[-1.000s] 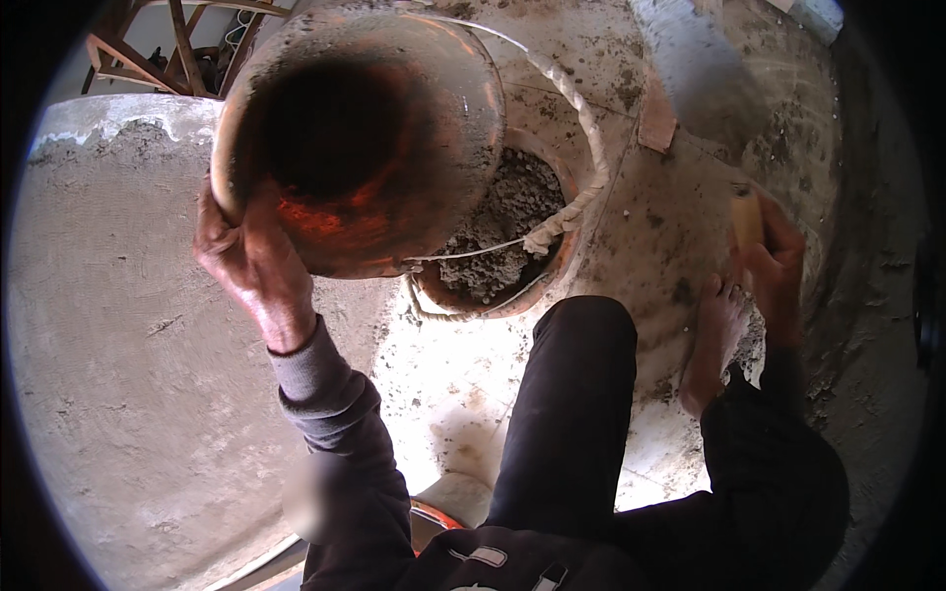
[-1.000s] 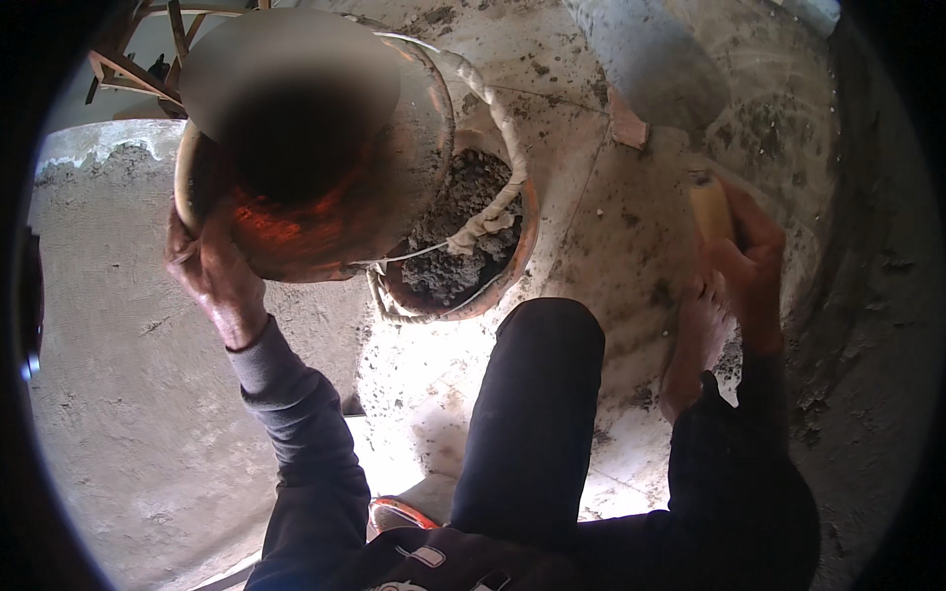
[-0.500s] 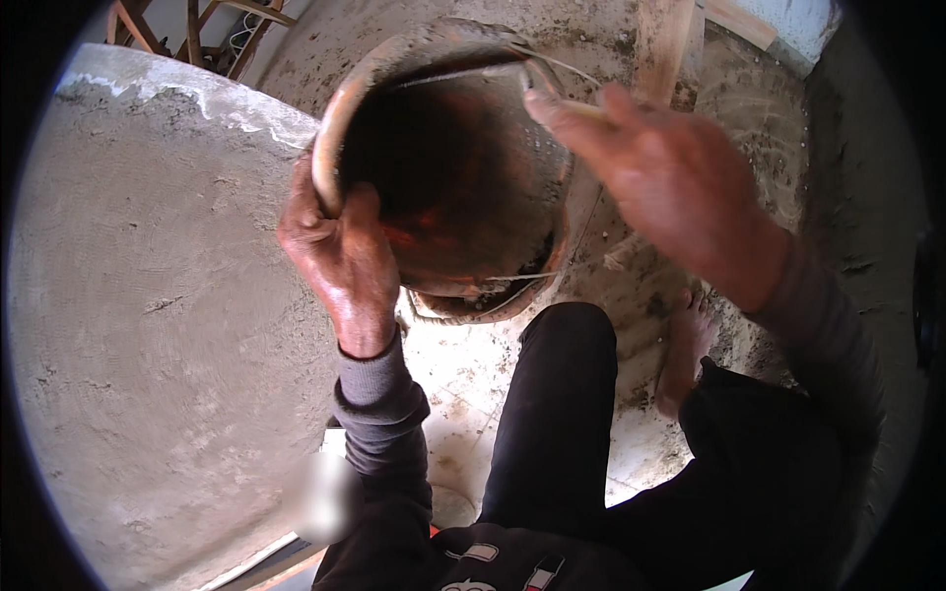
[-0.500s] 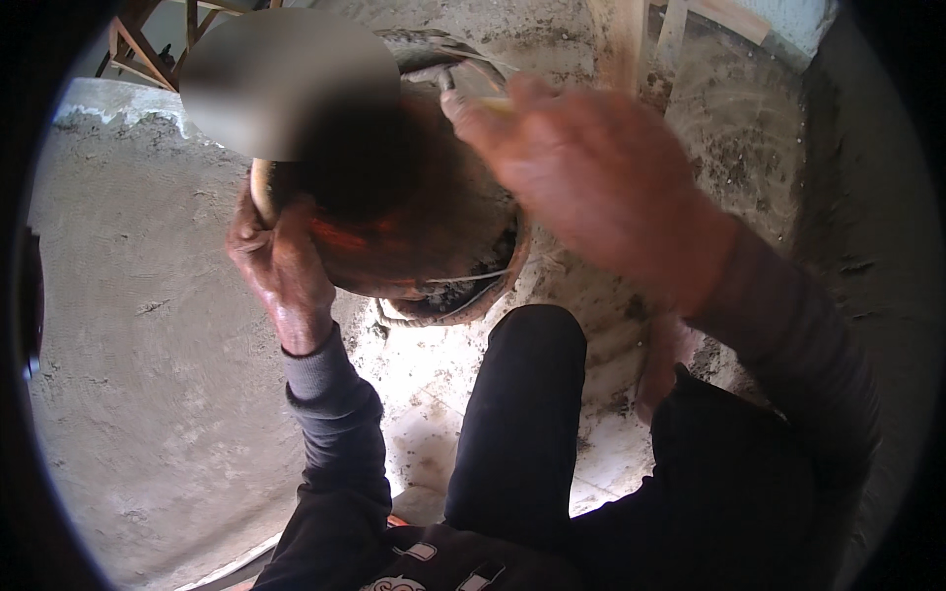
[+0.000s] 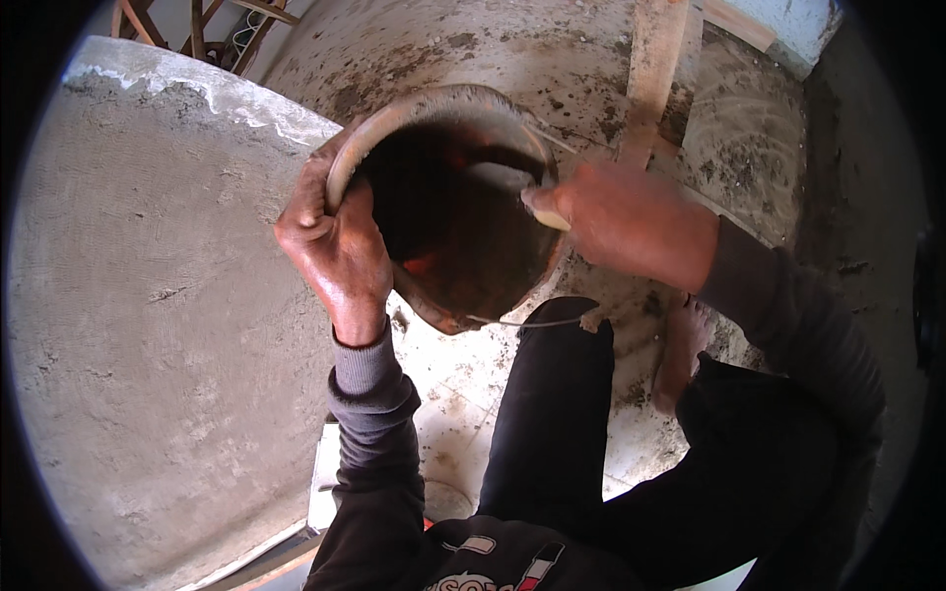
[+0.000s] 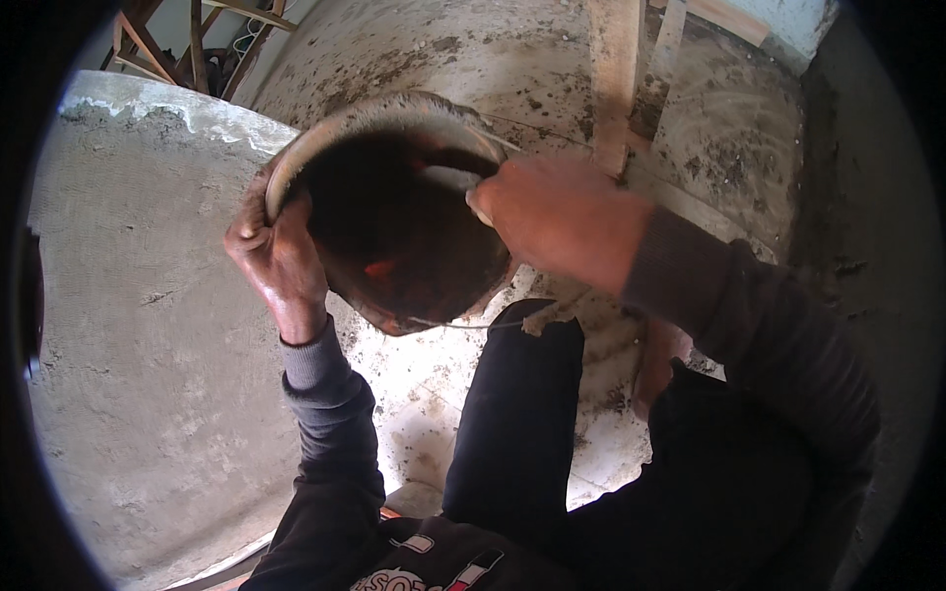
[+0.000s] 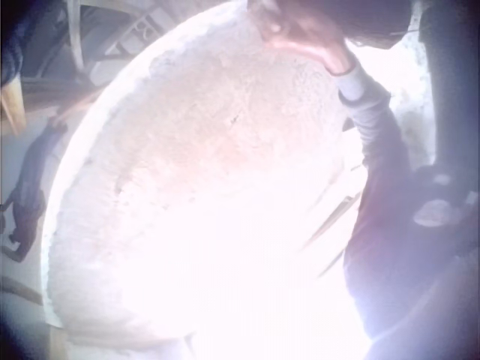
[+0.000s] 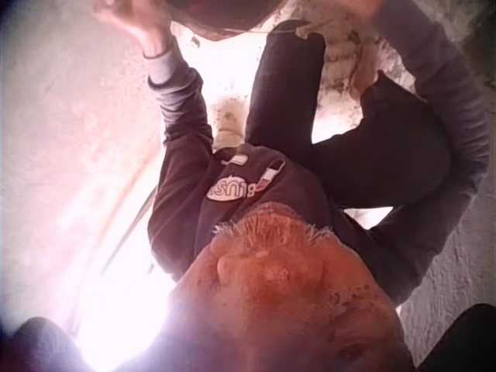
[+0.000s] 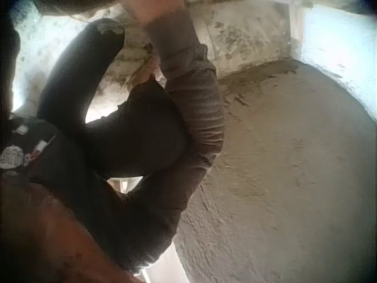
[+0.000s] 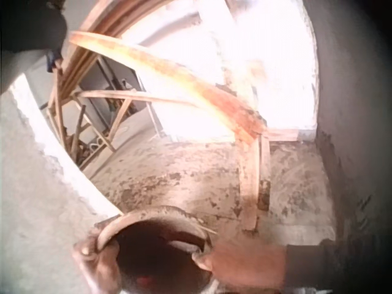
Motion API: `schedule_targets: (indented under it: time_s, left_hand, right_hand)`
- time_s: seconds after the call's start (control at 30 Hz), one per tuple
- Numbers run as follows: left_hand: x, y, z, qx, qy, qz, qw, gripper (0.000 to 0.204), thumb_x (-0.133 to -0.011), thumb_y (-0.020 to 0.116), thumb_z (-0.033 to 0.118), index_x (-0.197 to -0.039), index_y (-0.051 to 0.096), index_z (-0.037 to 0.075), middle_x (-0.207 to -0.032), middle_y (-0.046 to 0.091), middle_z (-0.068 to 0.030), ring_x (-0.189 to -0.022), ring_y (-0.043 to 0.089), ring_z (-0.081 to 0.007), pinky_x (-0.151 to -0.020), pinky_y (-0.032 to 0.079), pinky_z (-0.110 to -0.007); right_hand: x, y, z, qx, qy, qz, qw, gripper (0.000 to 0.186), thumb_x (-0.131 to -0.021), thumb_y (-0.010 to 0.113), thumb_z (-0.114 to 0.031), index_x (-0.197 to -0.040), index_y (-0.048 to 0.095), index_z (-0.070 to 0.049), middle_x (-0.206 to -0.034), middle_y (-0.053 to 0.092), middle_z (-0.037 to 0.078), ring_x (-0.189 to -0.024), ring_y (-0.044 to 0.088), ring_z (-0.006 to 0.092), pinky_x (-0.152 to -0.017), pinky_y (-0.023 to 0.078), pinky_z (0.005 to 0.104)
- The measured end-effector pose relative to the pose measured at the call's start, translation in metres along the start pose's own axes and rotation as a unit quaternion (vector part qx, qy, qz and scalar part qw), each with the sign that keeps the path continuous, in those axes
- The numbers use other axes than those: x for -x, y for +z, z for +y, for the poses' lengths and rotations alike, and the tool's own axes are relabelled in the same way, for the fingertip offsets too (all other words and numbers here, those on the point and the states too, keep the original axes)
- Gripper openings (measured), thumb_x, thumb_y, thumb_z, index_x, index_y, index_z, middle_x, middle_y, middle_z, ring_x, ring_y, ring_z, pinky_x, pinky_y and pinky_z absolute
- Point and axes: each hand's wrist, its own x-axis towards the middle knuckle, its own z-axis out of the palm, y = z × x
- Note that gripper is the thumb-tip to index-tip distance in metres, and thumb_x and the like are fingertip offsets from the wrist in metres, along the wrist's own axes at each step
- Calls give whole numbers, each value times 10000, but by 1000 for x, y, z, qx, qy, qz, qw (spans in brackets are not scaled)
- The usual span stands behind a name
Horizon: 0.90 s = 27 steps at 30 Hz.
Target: The person applies wet cement mixture to a wall and smooths it using a trowel. The person then transfers more mixture from one bucket into another by scooping it out with the trowel.
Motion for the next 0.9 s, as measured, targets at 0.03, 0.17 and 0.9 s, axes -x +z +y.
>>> schedule_targets:
  time_s: [0.03,0.17,0.9]
  left_hand:
    - [2,1,2,3,-13,-10,1000,410,-725,479,-96,-1054,714,-26,-1047,719,-128,-975,658,-167,-914,505,-317]
    - [7,-4,-3,-22,-59,-19,998,349,-752,567,4,-1073,698,-34,-967,699,-79,-900,630,-142,-845,495,-277]
    - [7,-15,-26,-52,-131,-89,986,355,-742,583,31,-1076,688,-32,-904,696,-64,-829,616,-133,-822,484,-272]
  right_hand:
    - [2,6,8,-30,-24,10,999,178,-824,607,-71,-979,691,-46,-824,676,179,-840,681,365,-730,541,462]
    - [9,24,19,-121,-45,10,992,209,-802,613,-55,-999,683,-46,-817,671,185,-855,674,386,-737,528,480]
    - [-3,18,-6,141,-96,70,983,298,-947,489,-115,-1200,593,3,-735,609,123,-718,658,260,-612,540,386]
